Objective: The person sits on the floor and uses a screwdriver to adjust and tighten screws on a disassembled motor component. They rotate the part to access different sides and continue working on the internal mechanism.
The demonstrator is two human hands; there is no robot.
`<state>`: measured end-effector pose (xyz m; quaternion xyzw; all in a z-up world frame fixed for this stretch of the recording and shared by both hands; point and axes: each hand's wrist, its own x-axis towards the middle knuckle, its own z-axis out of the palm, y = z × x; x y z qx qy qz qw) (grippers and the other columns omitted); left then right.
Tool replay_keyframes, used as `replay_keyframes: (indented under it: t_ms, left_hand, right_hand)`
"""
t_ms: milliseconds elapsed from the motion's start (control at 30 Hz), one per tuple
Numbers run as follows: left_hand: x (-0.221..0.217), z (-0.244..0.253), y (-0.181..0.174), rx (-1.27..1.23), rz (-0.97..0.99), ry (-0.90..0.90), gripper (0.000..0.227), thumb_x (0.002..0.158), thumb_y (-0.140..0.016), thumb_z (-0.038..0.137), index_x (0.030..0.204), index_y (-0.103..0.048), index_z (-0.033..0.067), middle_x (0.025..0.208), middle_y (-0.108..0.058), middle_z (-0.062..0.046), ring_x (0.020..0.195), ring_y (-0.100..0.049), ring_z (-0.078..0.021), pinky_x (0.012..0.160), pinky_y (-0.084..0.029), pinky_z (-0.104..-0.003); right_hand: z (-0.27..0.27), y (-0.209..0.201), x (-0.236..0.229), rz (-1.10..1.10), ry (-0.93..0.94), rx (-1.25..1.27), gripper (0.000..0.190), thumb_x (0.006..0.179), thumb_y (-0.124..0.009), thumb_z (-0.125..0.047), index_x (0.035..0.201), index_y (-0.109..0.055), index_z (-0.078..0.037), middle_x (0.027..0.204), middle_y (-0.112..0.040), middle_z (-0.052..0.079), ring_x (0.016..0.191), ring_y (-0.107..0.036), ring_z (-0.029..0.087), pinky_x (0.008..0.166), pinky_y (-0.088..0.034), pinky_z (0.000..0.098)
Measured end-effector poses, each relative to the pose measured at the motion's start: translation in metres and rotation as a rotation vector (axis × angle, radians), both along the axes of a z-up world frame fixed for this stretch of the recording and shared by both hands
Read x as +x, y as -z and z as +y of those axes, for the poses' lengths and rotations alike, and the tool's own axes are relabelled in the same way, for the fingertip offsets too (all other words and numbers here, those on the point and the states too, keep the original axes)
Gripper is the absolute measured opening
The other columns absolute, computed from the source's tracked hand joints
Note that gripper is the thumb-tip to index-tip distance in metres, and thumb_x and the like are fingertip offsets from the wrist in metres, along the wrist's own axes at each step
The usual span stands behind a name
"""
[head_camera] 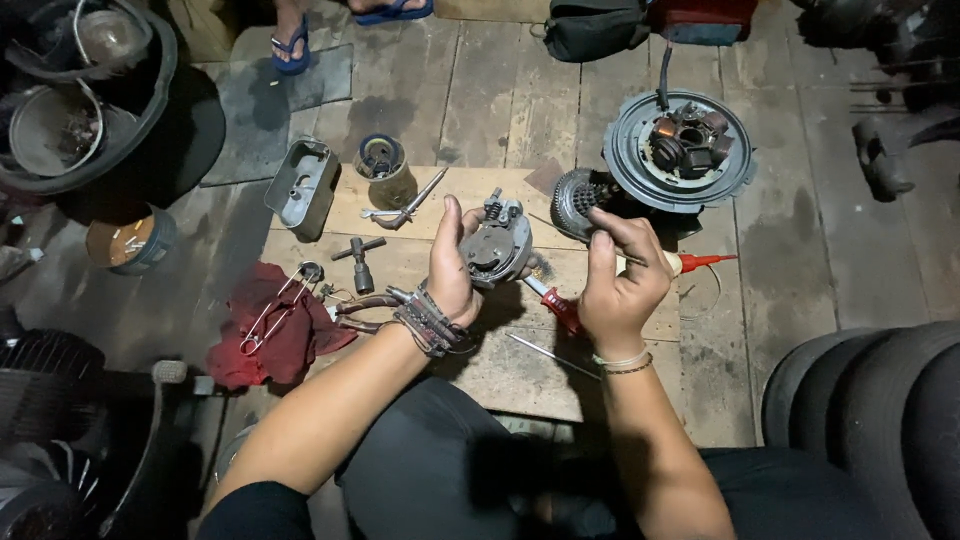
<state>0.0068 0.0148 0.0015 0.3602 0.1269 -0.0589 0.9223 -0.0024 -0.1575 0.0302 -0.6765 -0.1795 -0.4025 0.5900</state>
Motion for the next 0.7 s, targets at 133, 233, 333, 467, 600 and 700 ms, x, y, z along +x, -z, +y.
replay_keyframes:
  t_ms: [133,233,333,467,600,700]
  left_hand:
    - [-0.001,0.001,-0.002,0.030,-0.016,0.031,0.067,0.092,-0.045,0.073,0.109,-0.053,0.0094,0.095,-0.071,-0.027,0.075,-0.073,-0.0445,0.062,-0.066,-0.050]
    - [-0.003,-0.001,-0.004,0.017,-0.011,0.054,0.066,0.093,-0.045,0.073,0.110,-0.055,0.0095,0.094,-0.071,-0.026,0.074,-0.073,-0.0445,0.061,-0.065,-0.051]
    - [-0.003,-0.001,-0.001,0.017,-0.021,0.069,0.065,0.094,-0.045,0.071,0.108,-0.056,0.0086,0.092,-0.071,-0.027,0.073,-0.073,-0.0438,0.060,-0.065,-0.051]
    - [0.004,0.008,0.019,0.062,-0.038,0.050,0.066,0.093,-0.047,0.070,0.111,-0.058,0.0074,0.094,-0.071,-0.023,0.076,-0.074,-0.0395,0.060,-0.065,-0.051]
    - [0.001,0.004,0.006,0.049,-0.071,0.064,0.069,0.094,-0.046,0.070,0.113,-0.058,0.0050,0.094,-0.070,-0.025,0.076,-0.074,-0.0384,0.059,-0.065,-0.052]
    - [-0.003,0.002,-0.005,0.031,-0.075,0.081,0.068,0.095,-0.044,0.070,0.111,-0.058,0.0055,0.093,-0.071,-0.025,0.077,-0.074,-0.0372,0.059,-0.065,-0.051]
  right_hand:
    - [0.002,0.001,0.000,0.051,-0.036,0.034,0.016,0.101,-0.061,-0.004,0.104,-0.075,0.003,0.082,-0.068,0.018,0.074,-0.066,0.029,0.071,-0.050,0.0404]
    - [0.001,0.002,0.002,0.086,-0.058,0.030,0.016,0.101,-0.061,-0.004,0.105,-0.075,0.003,0.083,-0.069,0.019,0.077,-0.068,0.031,0.072,-0.052,0.0411]
    - [0.001,0.006,0.003,0.133,-0.086,0.019,0.017,0.102,-0.059,-0.004,0.106,-0.075,0.002,0.085,-0.069,0.021,0.078,-0.068,0.030,0.072,-0.052,0.0419]
    - [-0.003,0.021,0.010,0.296,-0.200,0.263,0.019,0.100,-0.055,-0.005,0.104,-0.071,0.003,0.081,-0.068,0.014,0.075,-0.063,0.017,0.071,-0.053,0.0338]
    - [-0.006,0.012,0.005,0.289,-0.147,0.288,0.019,0.102,-0.054,-0.007,0.106,-0.070,0.003,0.078,-0.067,0.015,0.075,-0.065,0.016,0.069,-0.054,0.0306]
    - [-0.004,0.007,0.002,0.271,-0.112,0.209,0.018,0.102,-0.055,-0.005,0.107,-0.071,0.002,0.085,-0.071,0.016,0.080,-0.066,0.017,0.071,-0.055,0.0331]
